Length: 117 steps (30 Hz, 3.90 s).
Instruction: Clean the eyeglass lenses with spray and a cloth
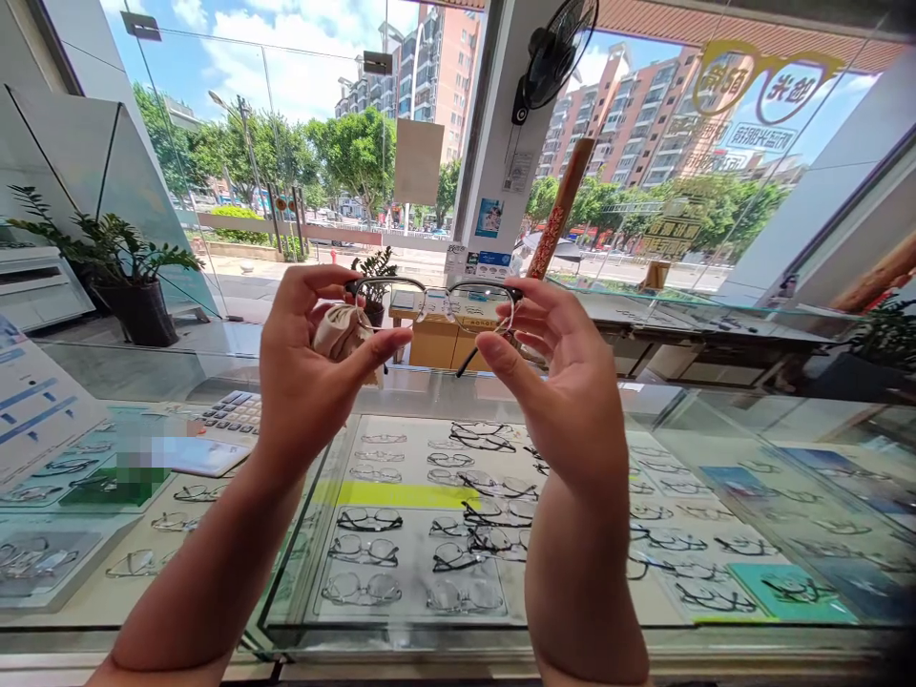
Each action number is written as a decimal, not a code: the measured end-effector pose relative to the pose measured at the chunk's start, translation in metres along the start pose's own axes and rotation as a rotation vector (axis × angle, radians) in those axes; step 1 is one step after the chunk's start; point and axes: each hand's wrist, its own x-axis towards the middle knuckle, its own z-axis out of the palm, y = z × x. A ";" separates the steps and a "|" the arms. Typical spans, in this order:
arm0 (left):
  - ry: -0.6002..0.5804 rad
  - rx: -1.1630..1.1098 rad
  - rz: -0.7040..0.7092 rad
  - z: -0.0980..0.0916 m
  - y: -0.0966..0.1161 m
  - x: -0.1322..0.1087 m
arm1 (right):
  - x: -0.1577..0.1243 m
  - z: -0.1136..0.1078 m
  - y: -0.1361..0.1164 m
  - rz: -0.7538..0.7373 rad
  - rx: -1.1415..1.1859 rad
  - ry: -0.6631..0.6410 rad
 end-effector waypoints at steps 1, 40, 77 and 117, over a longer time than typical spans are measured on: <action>0.008 0.006 -0.002 0.001 0.001 0.000 | -0.001 0.001 0.000 0.011 0.011 0.007; 0.076 0.017 -0.073 0.006 -0.002 -0.001 | -0.005 0.014 -0.016 -0.033 -0.239 0.163; 0.145 0.095 0.028 0.008 0.003 -0.002 | -0.003 0.023 -0.014 0.033 -0.306 0.098; 0.165 0.164 0.080 0.007 0.005 -0.002 | -0.002 0.026 -0.010 0.046 -0.331 0.070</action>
